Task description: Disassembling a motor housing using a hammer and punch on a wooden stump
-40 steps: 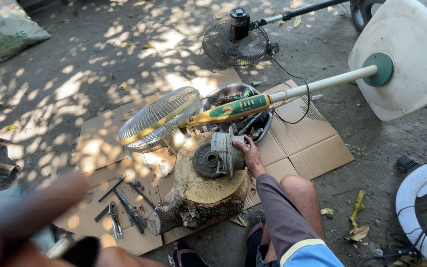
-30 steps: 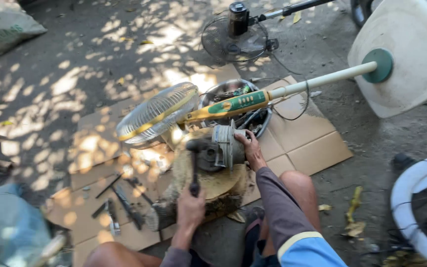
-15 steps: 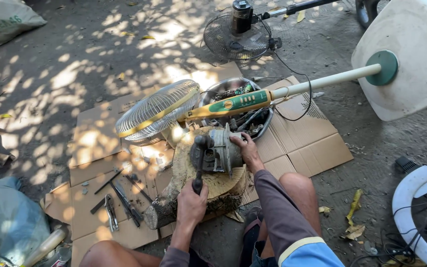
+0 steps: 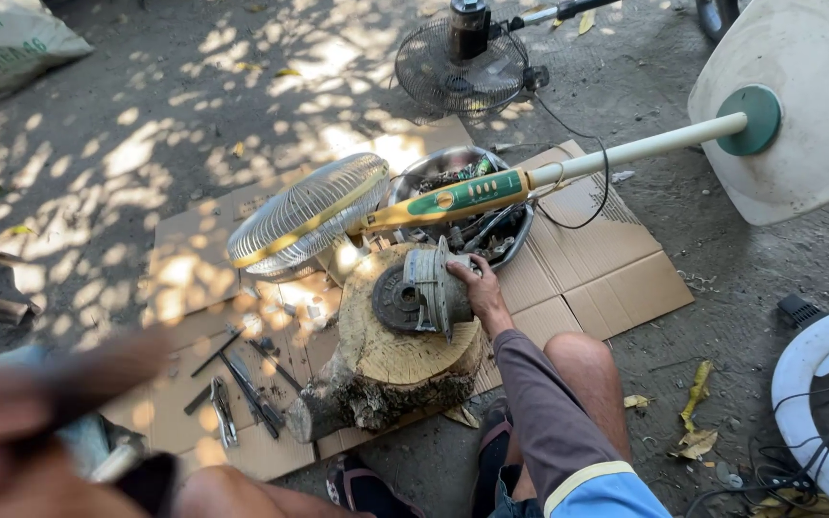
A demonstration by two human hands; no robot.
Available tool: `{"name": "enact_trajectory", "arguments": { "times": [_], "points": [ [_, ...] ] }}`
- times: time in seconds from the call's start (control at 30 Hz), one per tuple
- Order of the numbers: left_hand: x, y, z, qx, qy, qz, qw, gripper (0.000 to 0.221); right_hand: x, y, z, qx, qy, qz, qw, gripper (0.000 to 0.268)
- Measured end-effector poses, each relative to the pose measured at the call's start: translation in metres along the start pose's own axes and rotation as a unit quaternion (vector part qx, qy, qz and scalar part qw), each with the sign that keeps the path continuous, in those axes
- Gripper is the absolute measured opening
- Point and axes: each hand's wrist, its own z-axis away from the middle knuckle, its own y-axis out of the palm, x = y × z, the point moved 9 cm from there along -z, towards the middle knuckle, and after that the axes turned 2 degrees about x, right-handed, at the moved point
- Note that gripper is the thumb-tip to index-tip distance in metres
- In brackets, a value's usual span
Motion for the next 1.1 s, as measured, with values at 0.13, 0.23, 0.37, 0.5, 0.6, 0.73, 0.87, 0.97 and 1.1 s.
{"name": "enact_trajectory", "arguments": {
  "times": [0.13, 0.23, 0.37, 0.5, 0.6, 0.73, 0.87, 0.97, 1.1],
  "points": [
    [-0.086, -0.009, 0.12, 0.302, 0.161, 0.426, 0.837, 0.031, 0.001, 0.0, 0.012, -0.038, 0.01, 0.017, 0.999, 0.085],
    [-0.096, -0.125, 0.177, 0.488, 0.213, 0.656, 0.535, 0.025, 0.005, 0.002, 0.02, -0.032, 0.002, 0.017, 0.999, 0.086],
    [-0.046, -0.267, 0.167, 0.568, 0.206, 0.797, -0.022, 0.033, 0.004, -0.019, -0.001, -0.041, 0.028, -0.042, 0.998, 0.087],
    [-0.026, -0.219, 0.176, 0.643, 0.125, 0.749, -0.096, 0.022, -0.035, -0.042, -0.009, -0.017, 0.103, -0.189, 0.976, 0.078],
    [-0.03, -0.202, 0.174, 0.568, 0.114, 0.81, -0.087, 0.024, -0.02, -0.016, -0.005, 0.015, 0.018, -0.136, 0.99, 0.068],
    [-0.016, -0.209, 0.147, 0.54, 0.121, 0.826, -0.104, 0.021, 0.004, -0.001, -0.002, -0.008, 0.016, -0.048, 0.999, 0.086],
    [-0.001, -0.226, 0.119, 0.496, 0.126, 0.848, -0.136, 0.023, 0.001, -0.004, -0.006, -0.031, 0.015, -0.009, 0.999, 0.086],
    [-0.001, -0.25, 0.097, 0.438, 0.151, 0.874, -0.144, 0.019, 0.002, -0.002, -0.004, -0.034, 0.005, 0.0, 0.999, 0.09],
    [-0.017, -0.281, 0.108, 0.434, 0.212, 0.87, -0.097, 0.021, -0.004, -0.002, -0.006, -0.024, 0.009, -0.02, 0.999, 0.088]
  ]
}}
